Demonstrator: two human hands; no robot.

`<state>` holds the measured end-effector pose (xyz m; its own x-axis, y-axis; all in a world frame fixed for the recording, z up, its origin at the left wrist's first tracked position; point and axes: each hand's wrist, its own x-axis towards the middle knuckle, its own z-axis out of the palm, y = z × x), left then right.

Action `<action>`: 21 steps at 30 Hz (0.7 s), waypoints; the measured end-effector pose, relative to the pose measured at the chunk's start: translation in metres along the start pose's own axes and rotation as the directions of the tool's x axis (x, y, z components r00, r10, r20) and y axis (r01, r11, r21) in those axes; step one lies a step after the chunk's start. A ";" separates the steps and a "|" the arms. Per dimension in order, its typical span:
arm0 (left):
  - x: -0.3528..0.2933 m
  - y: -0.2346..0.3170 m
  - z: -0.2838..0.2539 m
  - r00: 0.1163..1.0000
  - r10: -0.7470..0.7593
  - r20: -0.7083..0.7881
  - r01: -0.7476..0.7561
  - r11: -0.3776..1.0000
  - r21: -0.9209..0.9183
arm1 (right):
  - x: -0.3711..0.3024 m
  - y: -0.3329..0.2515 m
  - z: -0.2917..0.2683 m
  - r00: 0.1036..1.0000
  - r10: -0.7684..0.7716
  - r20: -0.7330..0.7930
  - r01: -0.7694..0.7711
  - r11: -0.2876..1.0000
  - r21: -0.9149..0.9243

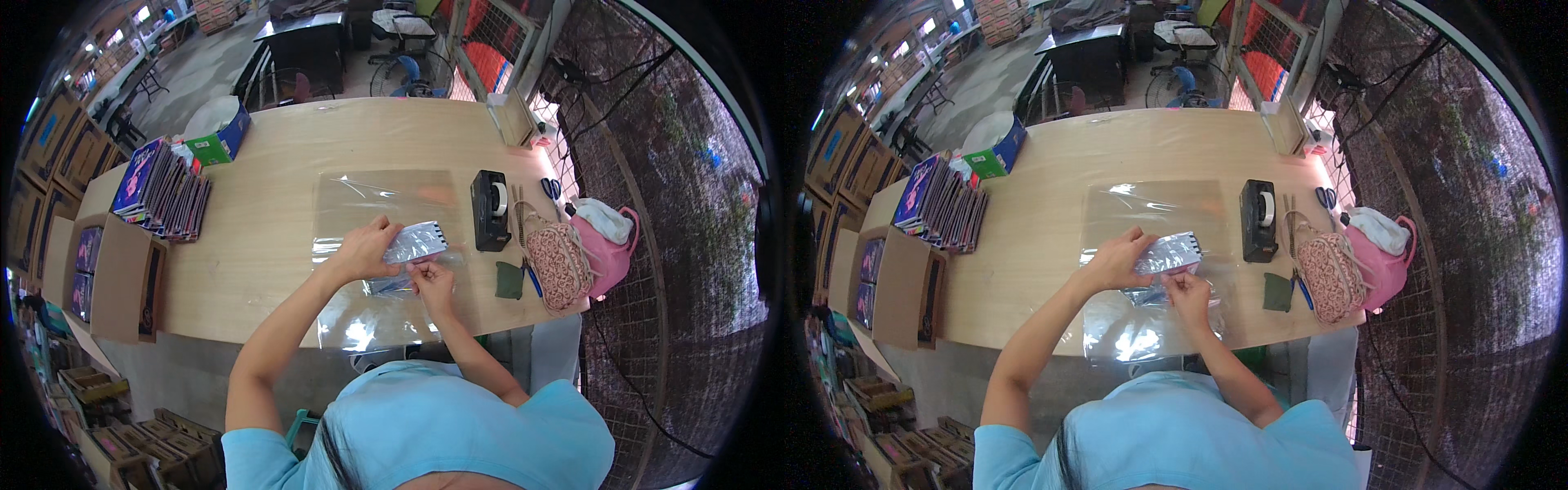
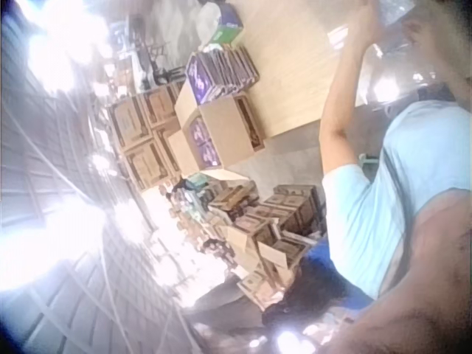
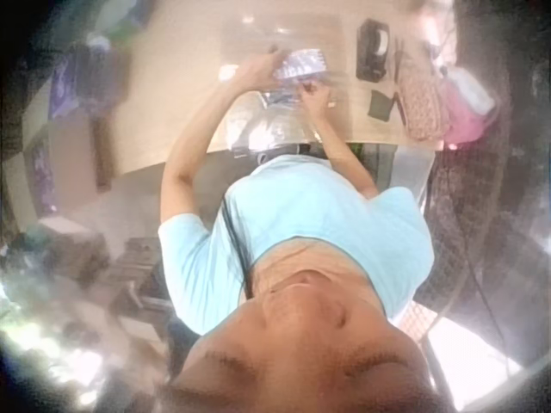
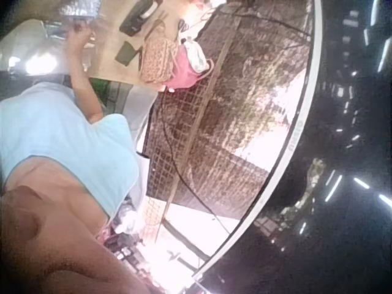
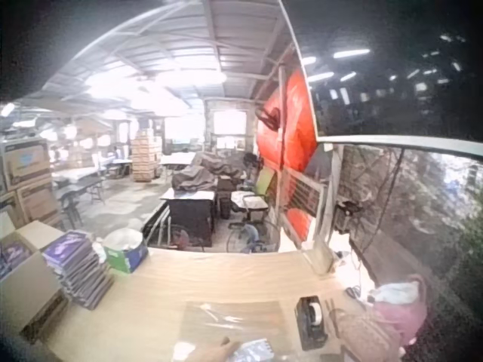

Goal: The person wraps spiral-bound notebooks in clear plastic bags on a wooden table. They place a notebook on a plastic sheet, fold the plastic over it, and smooth it out. The person then places the wrapped notebook into a cardboard box and repeats the process with additional notebooks.

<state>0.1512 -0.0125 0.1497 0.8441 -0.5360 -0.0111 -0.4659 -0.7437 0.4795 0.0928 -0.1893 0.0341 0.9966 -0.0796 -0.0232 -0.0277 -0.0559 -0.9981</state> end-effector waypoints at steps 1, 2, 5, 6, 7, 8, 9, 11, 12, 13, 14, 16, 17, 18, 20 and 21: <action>0.001 0.004 -0.003 1.000 -0.007 0.011 0.007 1.000 0.012 | 0.004 0.015 0.001 0.998 -0.035 -0.055 0.028 0.992 -0.120; 0.000 0.007 -0.002 0.999 -0.023 0.022 0.022 1.000 0.021 | 0.004 0.022 0.003 0.992 -0.073 -0.098 0.047 0.970 -0.240; 0.010 0.028 0.010 0.981 -0.112 -0.158 0.150 0.954 0.259 | 0.005 0.036 -0.001 0.998 -0.051 -0.043 0.023 0.870 -0.493; 0.010 0.031 0.015 0.973 -0.135 -0.185 0.166 0.972 0.167 | -0.003 0.040 0.002 0.971 0.201 0.129 -0.132 0.901 -0.414; 0.011 0.030 0.022 0.964 -0.160 -0.214 0.180 0.981 0.073 | -0.016 0.044 0.007 0.853 0.419 0.312 -0.299 0.881 -0.366; 0.017 0.028 0.024 0.954 -0.169 -0.247 0.170 0.985 -0.018 | -0.018 0.048 0.008 0.669 0.573 0.474 -0.455 0.819 -0.349; 0.015 0.024 0.023 0.917 -0.263 -0.299 0.214 0.959 -0.188 | -0.023 0.045 0.009 0.614 0.489 0.620 -0.498 0.849 -0.176; -0.011 0.009 0.024 0.819 -0.465 -0.337 0.252 0.818 -0.516 | -0.030 0.035 0.008 0.578 0.294 0.761 -0.557 0.824 0.105; -0.034 0.000 0.028 0.799 -0.517 -0.306 0.117 0.634 -0.765 | -0.031 0.028 0.007 0.582 0.213 0.785 -0.569 0.796 0.205; -0.054 -0.007 0.036 0.791 -0.551 -0.264 -0.042 0.382 -0.923 | -0.020 0.020 -0.003 0.655 0.194 0.730 -0.522 0.815 0.252; -0.072 -0.005 0.043 0.734 -0.552 -0.396 -0.127 0.462 -0.878 | -0.007 0.009 -0.015 0.721 0.177 0.670 -0.475 0.831 0.291; -0.097 -0.004 0.049 0.581 -0.504 -0.639 -0.264 0.626 -0.733 | 0.018 -0.006 -0.032 0.835 0.127 0.535 -0.365 0.856 0.367; -0.099 -0.012 0.060 0.644 -0.477 -0.599 -0.202 0.649 -0.734 | 0.017 -0.007 -0.034 0.880 0.114 0.461 -0.317 0.865 0.390; -0.097 -0.024 0.079 0.706 -0.451 -0.547 -0.142 0.666 -0.732 | 0.015 0.007 -0.034 0.901 0.071 0.427 -0.199 0.944 0.263; -0.088 -0.011 0.070 0.829 -0.471 -0.302 0.015 0.558 -0.830 | 0.025 0.027 -0.028 0.920 -0.066 0.386 0.079 0.997 -0.020; -0.091 -0.016 0.082 0.824 -0.440 -0.356 -0.010 0.617 -0.787 | 0.027 0.025 -0.029 0.920 0.020 0.392 0.000 0.999 -0.051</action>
<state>0.0603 0.0153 0.0706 0.9954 0.0278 0.0921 -0.0874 -0.1387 0.9865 0.1172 -0.2216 0.0106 0.9467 0.3156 -0.0644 -0.0320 -0.1069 -0.9938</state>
